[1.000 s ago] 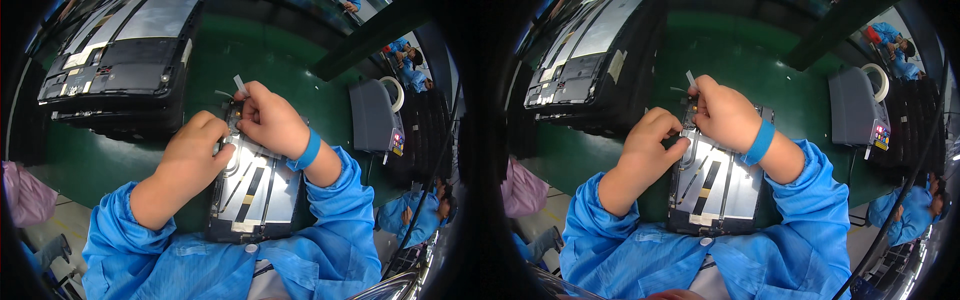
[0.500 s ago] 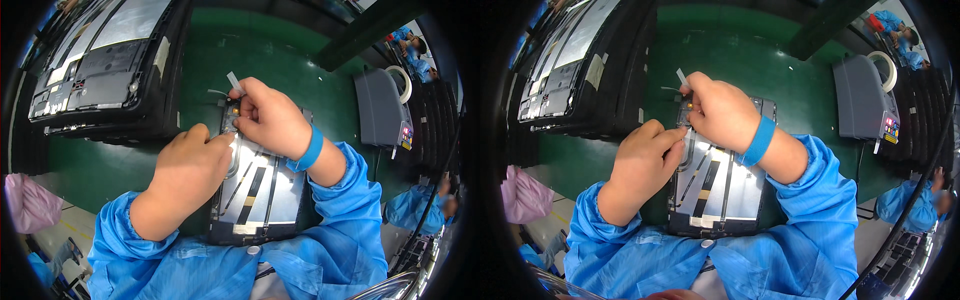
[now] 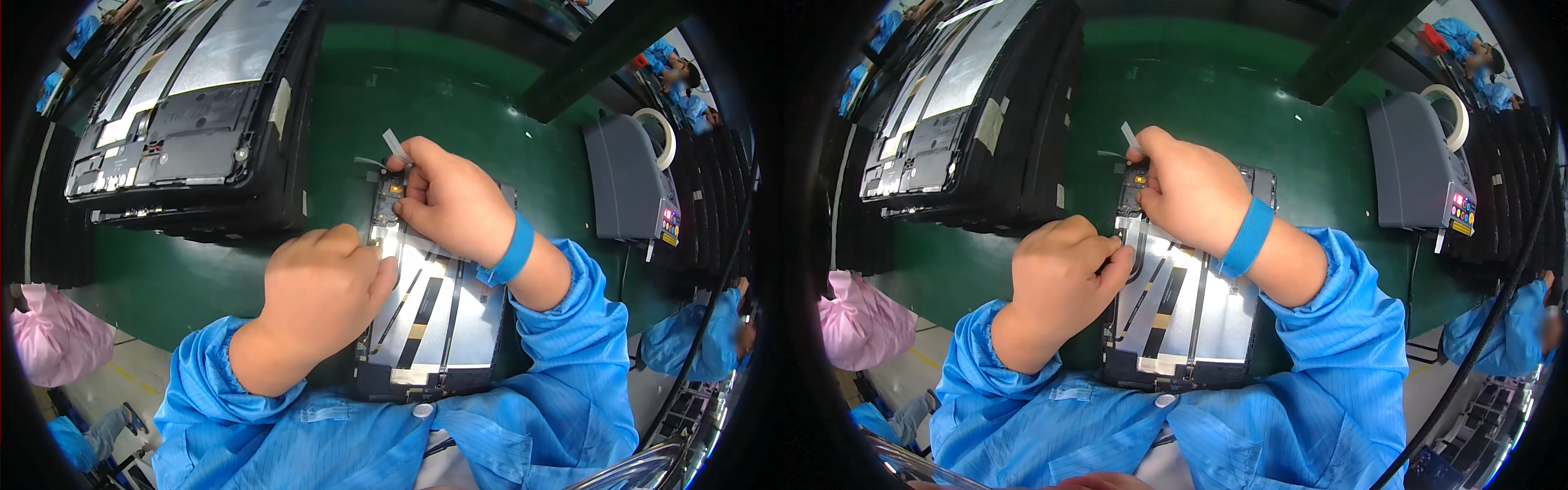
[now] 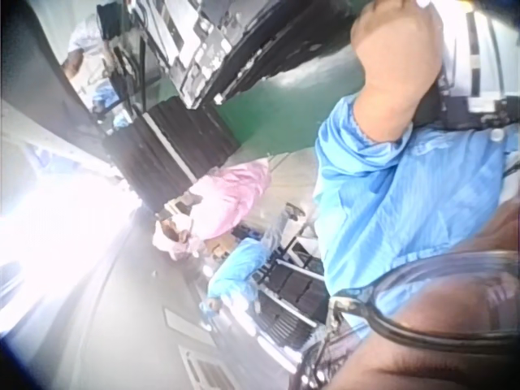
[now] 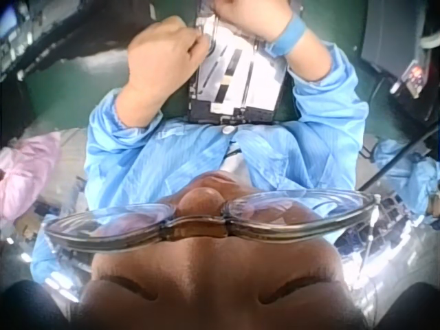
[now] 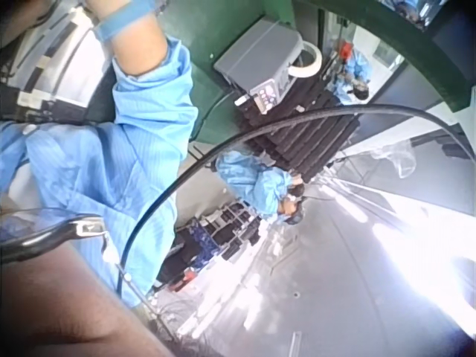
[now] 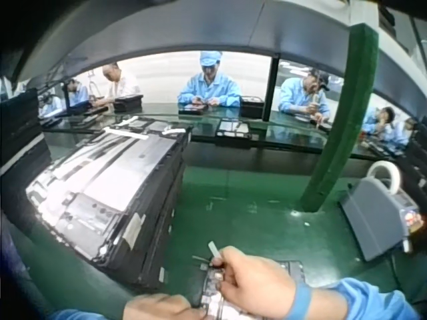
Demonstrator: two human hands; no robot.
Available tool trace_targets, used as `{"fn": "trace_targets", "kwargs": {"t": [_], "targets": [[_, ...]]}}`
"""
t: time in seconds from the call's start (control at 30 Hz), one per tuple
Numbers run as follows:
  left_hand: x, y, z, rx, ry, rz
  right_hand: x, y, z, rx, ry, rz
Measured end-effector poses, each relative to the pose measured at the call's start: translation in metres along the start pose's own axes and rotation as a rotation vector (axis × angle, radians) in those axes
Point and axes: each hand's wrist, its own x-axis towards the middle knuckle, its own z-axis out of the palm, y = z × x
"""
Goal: The person applies white adhesive tape to the internal components of a disassembled electronic device. They repeatedly peel tape from a roll and press it onto specific areas of the device's chassis and circuitry. The person handles the device with both hands, adjusting its position on the green workbench throughout the process.
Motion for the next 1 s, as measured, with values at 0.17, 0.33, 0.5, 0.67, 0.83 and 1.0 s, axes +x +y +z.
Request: {"fn": "trace_targets", "kwargs": {"t": [0.17,0.33,0.5,0.67,0.83,1.0], "targets": [[0.005,-0.002,0.000,-0.038,0.019,-0.076,0.001,0.004,0.000,0.035,-0.015,-0.038],[0.005,-0.004,0.005,-0.099,0.022,-0.093,0.001,0.007,-0.001,0.052,-0.035,-0.042],[0.006,-0.003,0.008,-0.101,-0.054,-0.069,0.001,-0.003,-0.006,0.039,-0.062,0.021],[0.010,-0.002,0.006,-0.104,-0.129,-0.089,-0.002,-0.006,-0.011,-0.016,-0.038,0.012],[0.009,-0.008,0.004,-0.116,-0.221,-0.120,-0.010,-0.016,-0.040,-0.073,-0.052,0.083],[0.009,-0.011,0.003,-0.205,-0.286,-0.145,-0.008,0.005,-0.046,-0.074,-0.143,-0.436]]}}
